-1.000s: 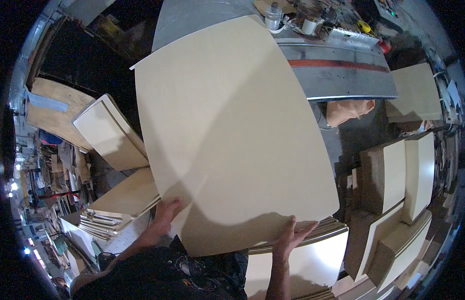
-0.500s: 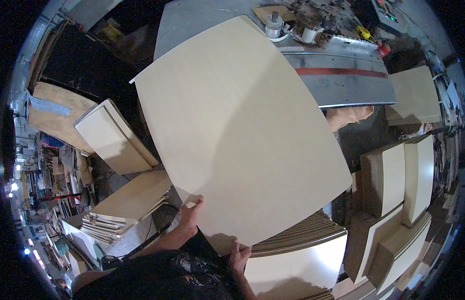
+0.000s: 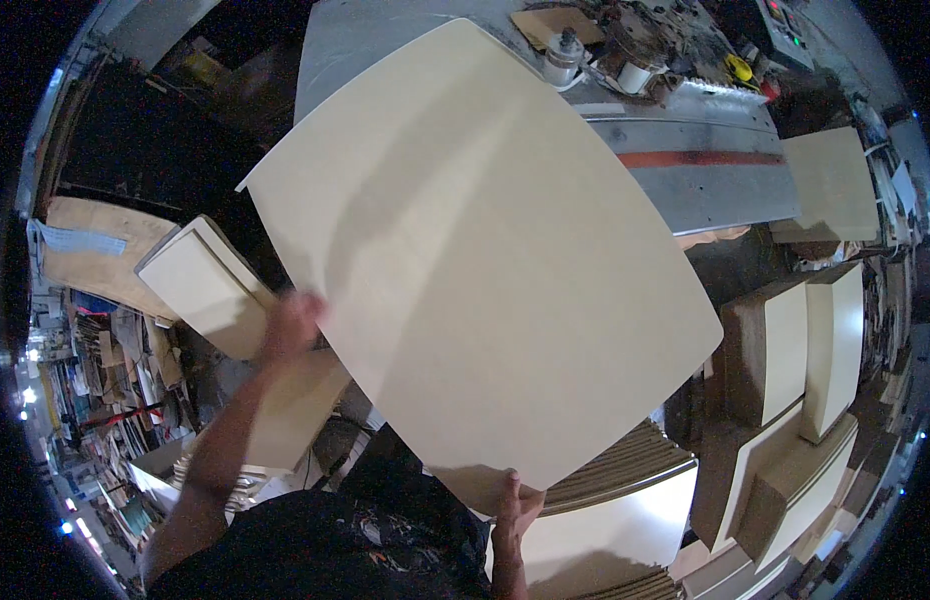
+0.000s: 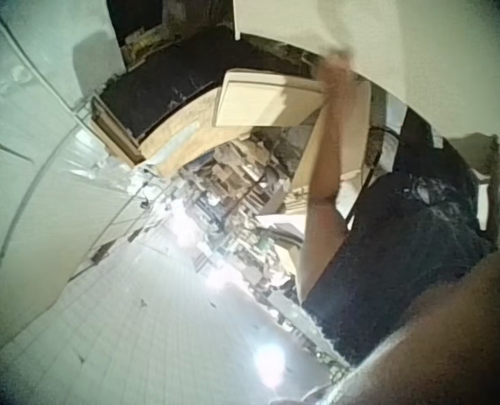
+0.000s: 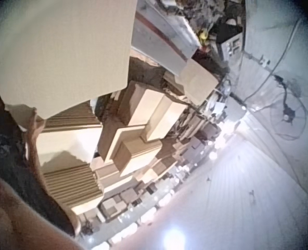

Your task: Trimming the excess material from the edges of a wooden panel using a utility knife.

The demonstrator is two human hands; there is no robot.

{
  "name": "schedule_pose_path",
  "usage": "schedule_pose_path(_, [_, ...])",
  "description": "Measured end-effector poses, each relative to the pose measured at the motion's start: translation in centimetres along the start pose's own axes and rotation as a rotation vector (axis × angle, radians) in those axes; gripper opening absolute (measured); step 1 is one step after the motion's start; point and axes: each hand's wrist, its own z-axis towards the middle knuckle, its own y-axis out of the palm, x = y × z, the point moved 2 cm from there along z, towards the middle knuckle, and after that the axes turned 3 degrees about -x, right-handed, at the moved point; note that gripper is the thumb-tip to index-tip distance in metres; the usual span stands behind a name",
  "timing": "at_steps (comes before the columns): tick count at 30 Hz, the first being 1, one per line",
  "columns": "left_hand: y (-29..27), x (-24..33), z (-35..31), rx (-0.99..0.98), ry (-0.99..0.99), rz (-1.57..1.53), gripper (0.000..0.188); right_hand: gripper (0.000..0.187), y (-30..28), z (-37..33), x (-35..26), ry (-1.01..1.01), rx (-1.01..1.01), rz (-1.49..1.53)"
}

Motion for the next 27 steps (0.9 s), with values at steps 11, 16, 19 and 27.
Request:
schedule_pose_path(11, [-11.2, -21.7, 19.9, 0.040, -0.410, -0.157, 0.073, 0.051, 0.4, 2.7, -2.2, 0.083, 0.052, -0.024])
schedule_pose_path(16, [-12.6, -23.0, 18.7, 0.051, -0.447, -0.127, 0.072, 0.054, 1.4, 3.3, -2.8, 0.062, 0.025, -0.065])
schedule_pose_path(19, [-13.1, -23.4, 16.7, 0.266, -0.474, -0.151, 0.069, 0.051, 3.5, 2.8, -1.7, 0.063, -0.064, -0.137])
schedule_pose_path(27, [13.0, -5.9, -11.0, 0.625, -0.601, -0.689, 0.069, 0.026, 13.0, -1.1, 0.9, 0.188, -0.694, -0.064])
